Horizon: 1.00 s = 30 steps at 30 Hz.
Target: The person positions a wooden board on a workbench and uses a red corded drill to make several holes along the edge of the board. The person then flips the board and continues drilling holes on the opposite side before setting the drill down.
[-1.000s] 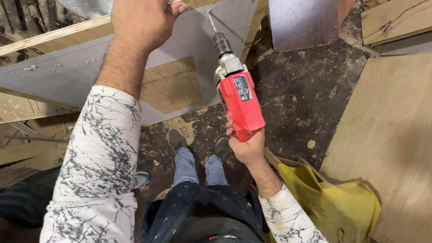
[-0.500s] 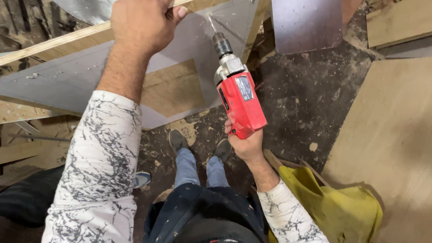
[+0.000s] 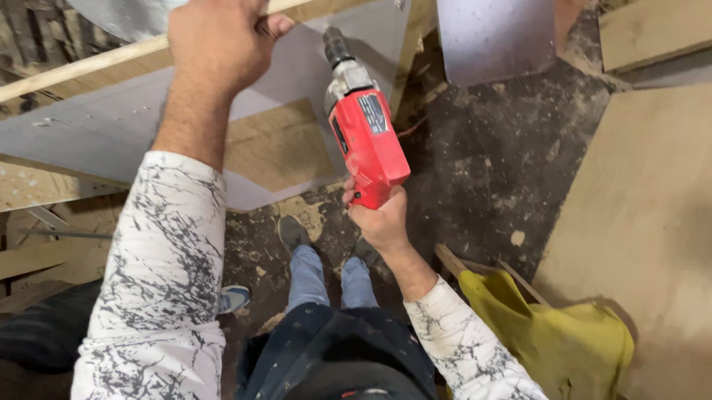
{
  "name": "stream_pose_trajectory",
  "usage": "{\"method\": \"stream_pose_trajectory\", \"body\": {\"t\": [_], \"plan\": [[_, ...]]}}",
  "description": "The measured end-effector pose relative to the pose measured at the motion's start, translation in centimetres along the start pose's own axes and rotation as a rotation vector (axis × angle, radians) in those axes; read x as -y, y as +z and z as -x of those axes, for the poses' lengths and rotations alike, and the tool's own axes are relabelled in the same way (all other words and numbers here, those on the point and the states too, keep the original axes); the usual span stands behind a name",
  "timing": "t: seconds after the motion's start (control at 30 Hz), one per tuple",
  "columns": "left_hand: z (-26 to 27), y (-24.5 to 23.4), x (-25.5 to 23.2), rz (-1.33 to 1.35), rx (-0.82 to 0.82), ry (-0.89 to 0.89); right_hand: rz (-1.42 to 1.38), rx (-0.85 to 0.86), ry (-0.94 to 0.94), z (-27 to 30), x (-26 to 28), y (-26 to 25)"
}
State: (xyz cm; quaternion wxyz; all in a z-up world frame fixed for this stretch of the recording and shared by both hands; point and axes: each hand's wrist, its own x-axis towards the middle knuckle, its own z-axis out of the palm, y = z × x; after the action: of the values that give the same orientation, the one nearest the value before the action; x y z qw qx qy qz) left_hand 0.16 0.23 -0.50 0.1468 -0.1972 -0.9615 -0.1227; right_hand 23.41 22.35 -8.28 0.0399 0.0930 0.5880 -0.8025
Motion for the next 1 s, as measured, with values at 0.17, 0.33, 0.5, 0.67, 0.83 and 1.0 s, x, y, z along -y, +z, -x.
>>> {"method": "stream_pose_trajectory", "body": {"t": [0.17, 0.33, 0.5, 0.67, 0.83, 1.0], "plan": [[0.0, -0.1, 0.2, 0.004, -0.014, 0.034, -0.004, -0.047, 0.0, 2.6, 1.2, 0.1], [-0.1, 0.4, -0.5, -0.013, -0.007, 0.006, 0.06, -0.072, -0.093, 6.7, 1.9, -0.6], [-0.5, 0.0, -0.4, 0.068, -0.062, 0.038, 0.163, -0.039, -0.152, 11.7, 2.1, -0.8], [1.9, -3.5, 4.2, 0.469, -0.016, -0.07, 0.27, 0.007, -0.068, 14.0, 2.0, -1.0], [8.4, -6.9, 13.5, -0.013, -0.01, -0.08, 0.354, 0.089, -0.096, 13.9, 2.4, 0.0], [11.9, -5.9, 18.1, -0.091, 0.259, -0.203, 0.329, 0.17, -0.129, 12.3, 1.8, 3.2]]}}
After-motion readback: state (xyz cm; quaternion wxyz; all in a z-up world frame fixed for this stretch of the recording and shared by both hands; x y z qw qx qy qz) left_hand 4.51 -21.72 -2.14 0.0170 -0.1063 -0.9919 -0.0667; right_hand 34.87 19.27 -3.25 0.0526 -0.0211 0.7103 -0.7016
